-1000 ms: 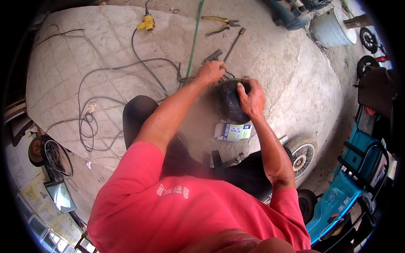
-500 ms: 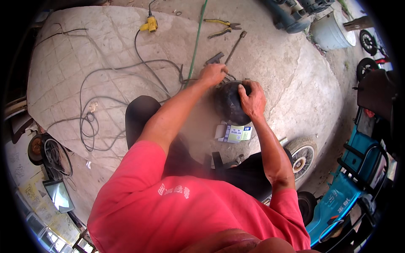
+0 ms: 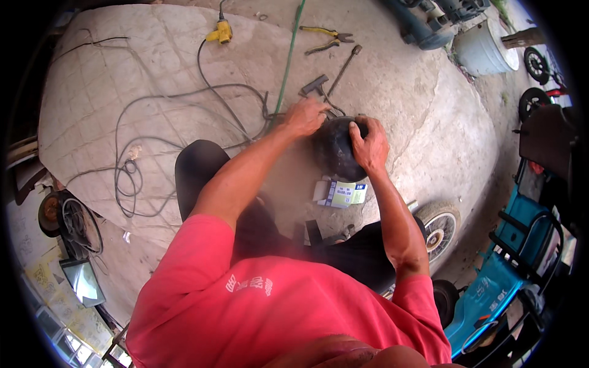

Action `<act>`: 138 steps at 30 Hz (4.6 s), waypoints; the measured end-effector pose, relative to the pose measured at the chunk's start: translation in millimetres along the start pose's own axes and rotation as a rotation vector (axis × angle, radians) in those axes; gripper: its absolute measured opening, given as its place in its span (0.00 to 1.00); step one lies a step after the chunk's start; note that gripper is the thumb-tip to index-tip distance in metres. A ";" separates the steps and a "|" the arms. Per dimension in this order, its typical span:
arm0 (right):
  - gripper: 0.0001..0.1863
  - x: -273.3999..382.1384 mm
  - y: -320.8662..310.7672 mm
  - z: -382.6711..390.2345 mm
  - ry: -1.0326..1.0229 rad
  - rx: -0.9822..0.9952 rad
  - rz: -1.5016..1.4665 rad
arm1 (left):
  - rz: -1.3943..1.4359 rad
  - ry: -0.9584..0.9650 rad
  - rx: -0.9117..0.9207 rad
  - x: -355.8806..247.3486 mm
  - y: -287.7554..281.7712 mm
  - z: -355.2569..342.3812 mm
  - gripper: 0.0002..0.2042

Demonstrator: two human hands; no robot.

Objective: The person manipulates a small black compressor unit by hand, using a blow gun to clean it and a screwdriver to adjust or probe components.

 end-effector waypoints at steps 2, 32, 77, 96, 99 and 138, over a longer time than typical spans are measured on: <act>0.18 -1.1 0.1 0.0 0.005 -0.001 0.000 | 0.002 -0.015 0.031 -4.8 -2.4 0.0 0.19; 0.16 7.4 0.2 6.0 0.039 -0.026 0.019 | -0.031 -0.067 0.353 25.1 -57.5 -9.5 0.21; 0.18 3.8 5.3 4.0 0.045 -0.022 0.125 | 0.320 0.012 0.607 53.5 -12.5 -59.4 0.14; 0.16 7.6 2.6 2.9 -0.002 -0.068 0.098 | 0.457 -0.235 0.713 53.2 -27.6 -68.0 0.08; 0.16 8.6 1.7 2.3 0.003 -0.061 0.100 | 0.342 -0.157 0.683 51.7 -28.8 -68.6 0.09; 0.15 11.4 1.1 1.1 -0.022 -0.071 0.104 | 0.271 0.033 0.651 47.9 -36.9 -74.4 0.13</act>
Point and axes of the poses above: each hand's wrist, its own z-axis away from the middle knuckle, its own y-axis out of the palm, x = y × z, the point moved 2 cm from there along -z, towards the middle knuckle, and after that the axes turned 1 degree about -y, right-handed, at the moved point
